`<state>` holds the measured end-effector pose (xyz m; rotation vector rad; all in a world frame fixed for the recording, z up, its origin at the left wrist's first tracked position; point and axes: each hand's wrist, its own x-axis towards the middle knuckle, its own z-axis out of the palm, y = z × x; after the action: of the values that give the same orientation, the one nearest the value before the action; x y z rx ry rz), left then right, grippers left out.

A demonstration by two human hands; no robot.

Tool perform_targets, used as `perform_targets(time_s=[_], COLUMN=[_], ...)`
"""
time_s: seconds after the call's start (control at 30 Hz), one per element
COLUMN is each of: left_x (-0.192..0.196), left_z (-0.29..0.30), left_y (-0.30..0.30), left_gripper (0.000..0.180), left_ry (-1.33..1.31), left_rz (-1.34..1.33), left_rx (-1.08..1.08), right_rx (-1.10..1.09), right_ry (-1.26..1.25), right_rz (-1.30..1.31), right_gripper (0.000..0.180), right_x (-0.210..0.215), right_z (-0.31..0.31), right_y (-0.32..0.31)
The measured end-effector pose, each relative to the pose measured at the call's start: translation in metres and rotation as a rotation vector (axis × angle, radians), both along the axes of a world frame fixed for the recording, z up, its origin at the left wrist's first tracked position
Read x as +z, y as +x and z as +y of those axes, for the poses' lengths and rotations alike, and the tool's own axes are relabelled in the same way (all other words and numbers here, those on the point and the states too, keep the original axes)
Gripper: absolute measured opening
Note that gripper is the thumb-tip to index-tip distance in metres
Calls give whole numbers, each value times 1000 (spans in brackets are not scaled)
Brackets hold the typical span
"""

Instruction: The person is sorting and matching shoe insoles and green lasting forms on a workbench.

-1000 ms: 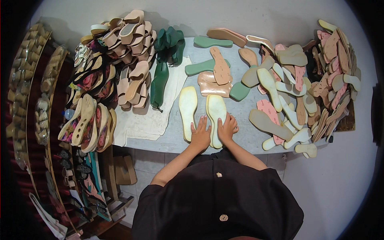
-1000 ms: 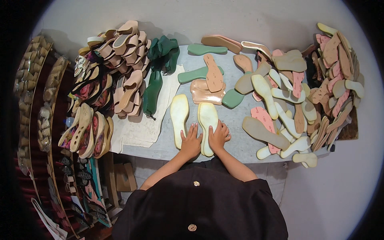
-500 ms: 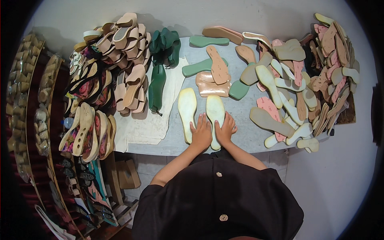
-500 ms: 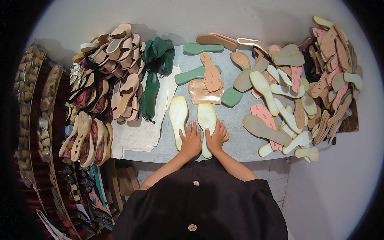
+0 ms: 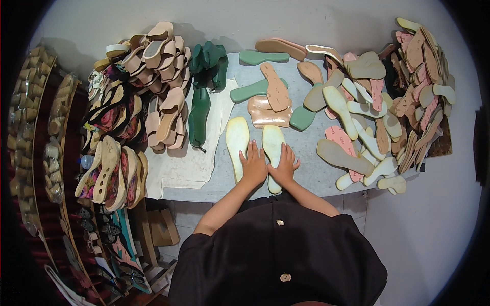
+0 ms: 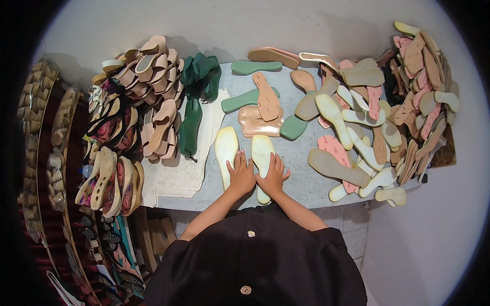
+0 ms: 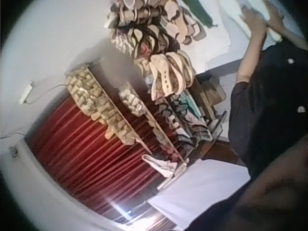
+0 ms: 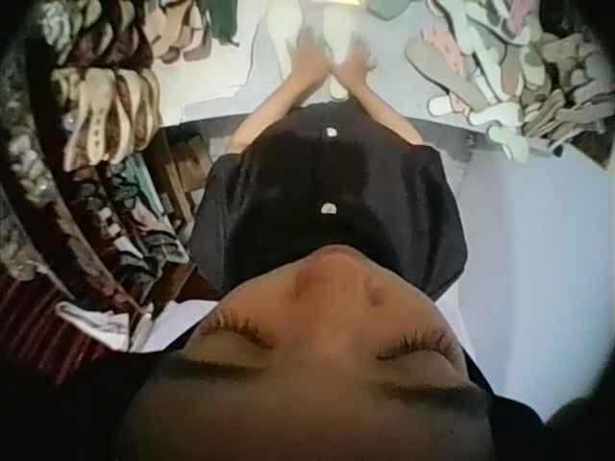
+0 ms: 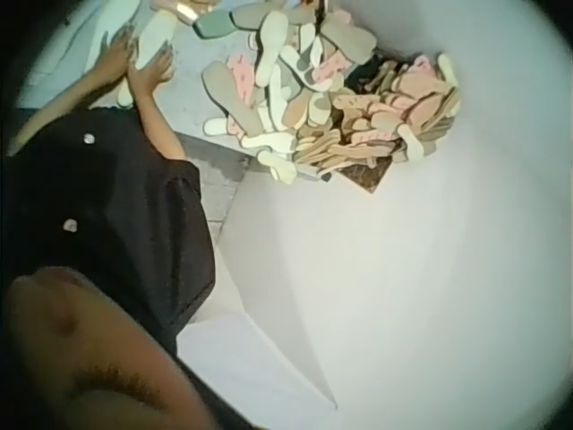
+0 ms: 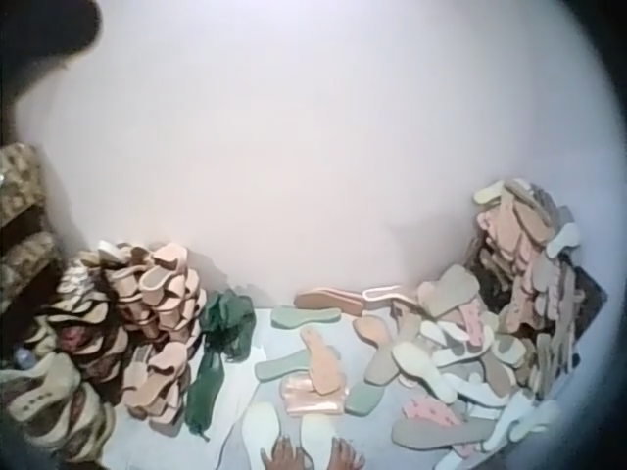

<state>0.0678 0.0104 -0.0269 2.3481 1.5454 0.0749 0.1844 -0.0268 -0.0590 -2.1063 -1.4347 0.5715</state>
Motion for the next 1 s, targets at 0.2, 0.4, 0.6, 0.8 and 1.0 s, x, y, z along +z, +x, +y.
perform_targets(time_s=[0.2, 0.4, 0.6, 0.8, 1.0], left_x=[-6, -4, 12, 1, -14], left_z=[1, 1, 3, 16, 16], left_y=[-1, -2, 6, 21, 26], left_gripper=[58, 59, 61, 55, 64], left_ry=[-11, -27, 81, 33, -103], left_rz=[-35, -39, -10, -127, -32], left_rx=[-11, 2, -34, -146, -195], right_rx=[-22, 15, 25, -150, -586], right_ry=[-39, -42, -50, 171, 4], right_rz=[9, -20, -12, -30, -284], right_gripper=[92, 91, 90, 89, 77], right_x=[3, 2, 2, 13, 35], right_z=[3, 4, 4, 8, 58], right_y=[-1, -1, 4, 48, 187])
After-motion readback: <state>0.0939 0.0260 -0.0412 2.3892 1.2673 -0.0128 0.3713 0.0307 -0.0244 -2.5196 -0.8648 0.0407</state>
